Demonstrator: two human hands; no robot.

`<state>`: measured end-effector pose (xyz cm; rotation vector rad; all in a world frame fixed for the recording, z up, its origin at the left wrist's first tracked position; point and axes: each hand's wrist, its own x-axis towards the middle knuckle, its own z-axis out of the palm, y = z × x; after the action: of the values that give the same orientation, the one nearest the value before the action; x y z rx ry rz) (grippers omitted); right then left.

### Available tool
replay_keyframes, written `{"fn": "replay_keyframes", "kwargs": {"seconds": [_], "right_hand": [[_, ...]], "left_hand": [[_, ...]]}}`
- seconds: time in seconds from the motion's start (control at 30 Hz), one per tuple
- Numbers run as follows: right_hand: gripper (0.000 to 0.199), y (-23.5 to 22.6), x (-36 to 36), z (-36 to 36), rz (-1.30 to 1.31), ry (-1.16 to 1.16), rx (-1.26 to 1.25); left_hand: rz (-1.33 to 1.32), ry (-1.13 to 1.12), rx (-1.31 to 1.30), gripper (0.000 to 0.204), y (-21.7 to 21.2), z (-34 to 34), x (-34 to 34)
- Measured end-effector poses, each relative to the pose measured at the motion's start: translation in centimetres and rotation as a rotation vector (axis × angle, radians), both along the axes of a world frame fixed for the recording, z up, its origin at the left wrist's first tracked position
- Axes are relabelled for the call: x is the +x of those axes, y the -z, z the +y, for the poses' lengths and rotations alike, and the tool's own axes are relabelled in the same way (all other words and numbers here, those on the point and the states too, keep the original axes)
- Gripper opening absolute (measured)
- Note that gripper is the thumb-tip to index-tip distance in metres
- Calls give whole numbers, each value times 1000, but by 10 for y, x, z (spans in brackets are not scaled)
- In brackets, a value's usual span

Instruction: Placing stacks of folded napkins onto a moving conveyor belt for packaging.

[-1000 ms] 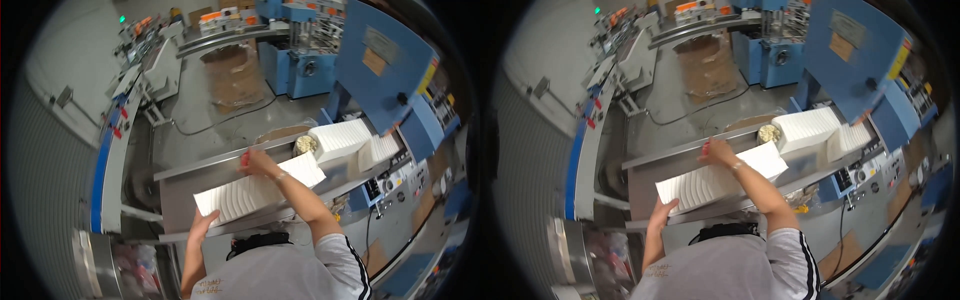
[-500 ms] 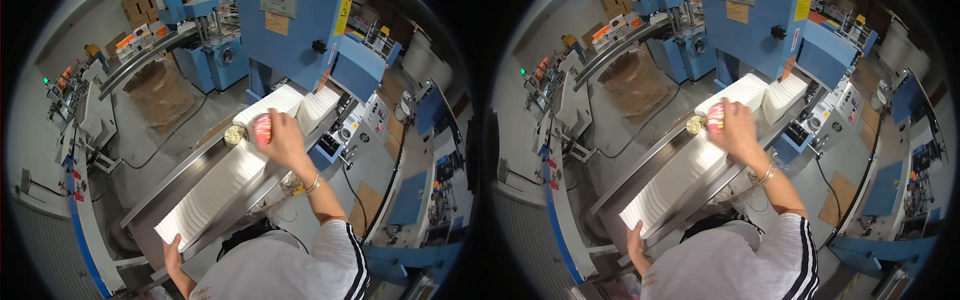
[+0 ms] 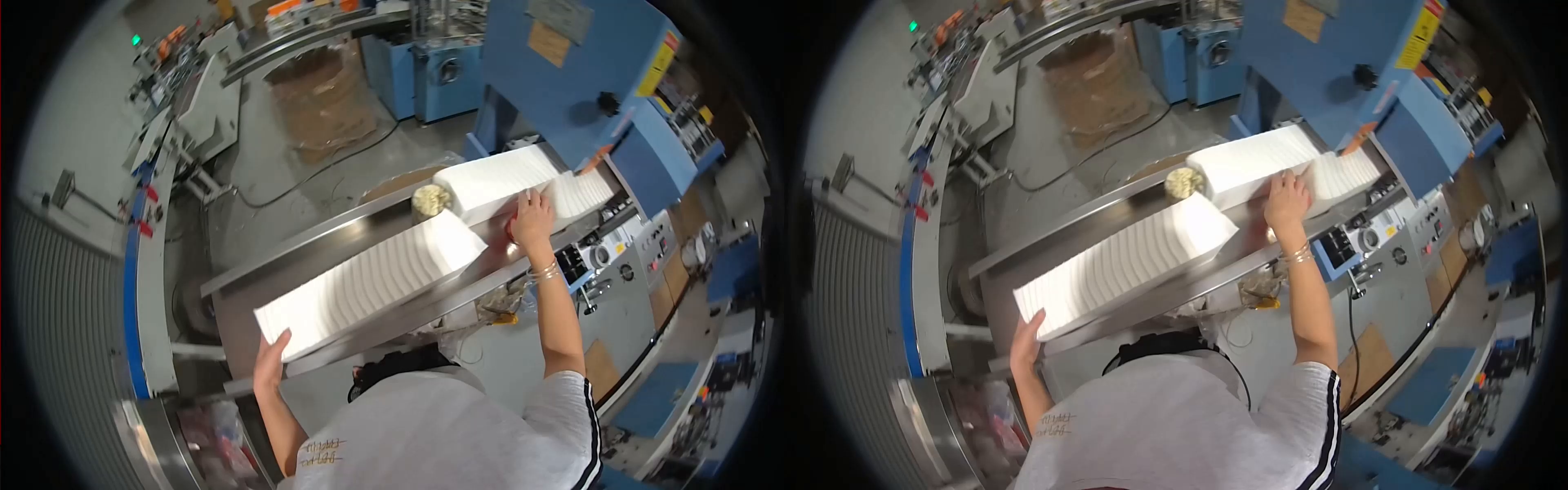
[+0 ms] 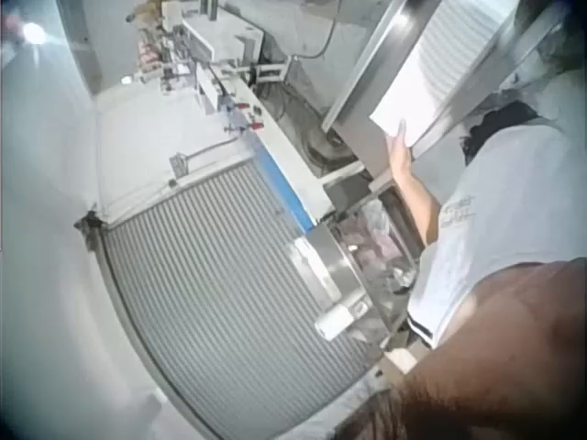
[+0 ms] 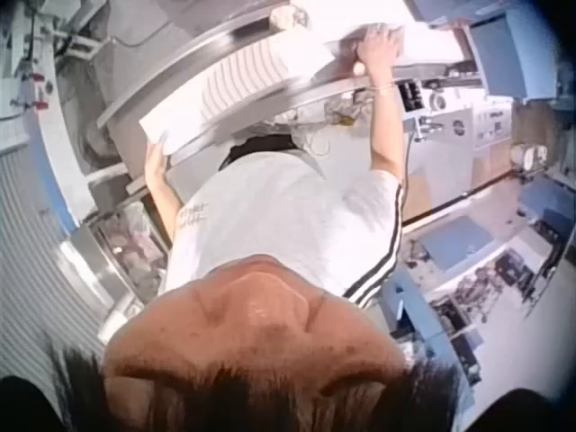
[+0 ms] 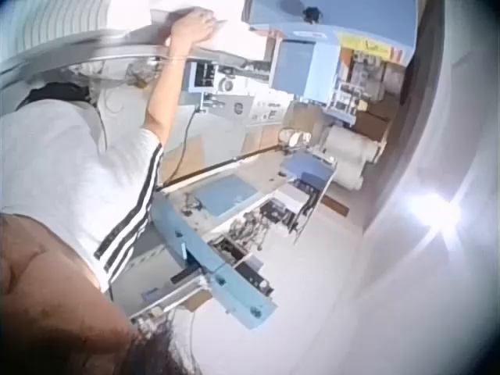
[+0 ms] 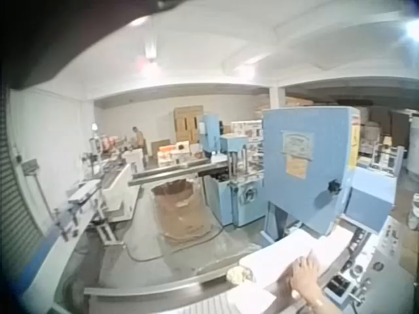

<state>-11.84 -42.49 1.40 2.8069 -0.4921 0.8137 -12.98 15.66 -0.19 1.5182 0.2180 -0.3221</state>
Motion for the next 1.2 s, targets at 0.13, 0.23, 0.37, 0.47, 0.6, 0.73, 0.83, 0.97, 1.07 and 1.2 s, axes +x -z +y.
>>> {"fn": "replay_keyframes", "kwargs": {"seconds": [0.13,0.23,0.37,0.47,0.6,0.73,0.83,0.97,1.07,1.2], "right_hand": [[46,-42,34,56,219,-224,756],[67,10,56,38,600,-250,1191],[63,-27,56,69,817,-126,1629],[59,-22,53,82,765,-200,1771],[82,-13,42,111,806,-249,1588],[76,-20,25,161,892,-380,1553],[58,15,18,177,832,-275,1554],[62,-5,7,252,754,-385,1669],[54,-9,7,256,789,-309,1770],[66,-12,15,253,748,-298,1886]], "left_hand": [[52,-42,-76,75,-2,8,-1],[177,-4,-193,83,-17,-1,9],[340,-69,17,108,-35,2,7],[229,55,-157,111,-16,17,6],[71,301,-113,105,-24,11,11],[-1,155,-198,87,-7,10,9],[-104,123,-155,85,2,34,15],[41,124,-39,76,9,108,29],[-54,237,-55,68,-16,148,27],[390,-12,-224,74,-51,140,41]]}}
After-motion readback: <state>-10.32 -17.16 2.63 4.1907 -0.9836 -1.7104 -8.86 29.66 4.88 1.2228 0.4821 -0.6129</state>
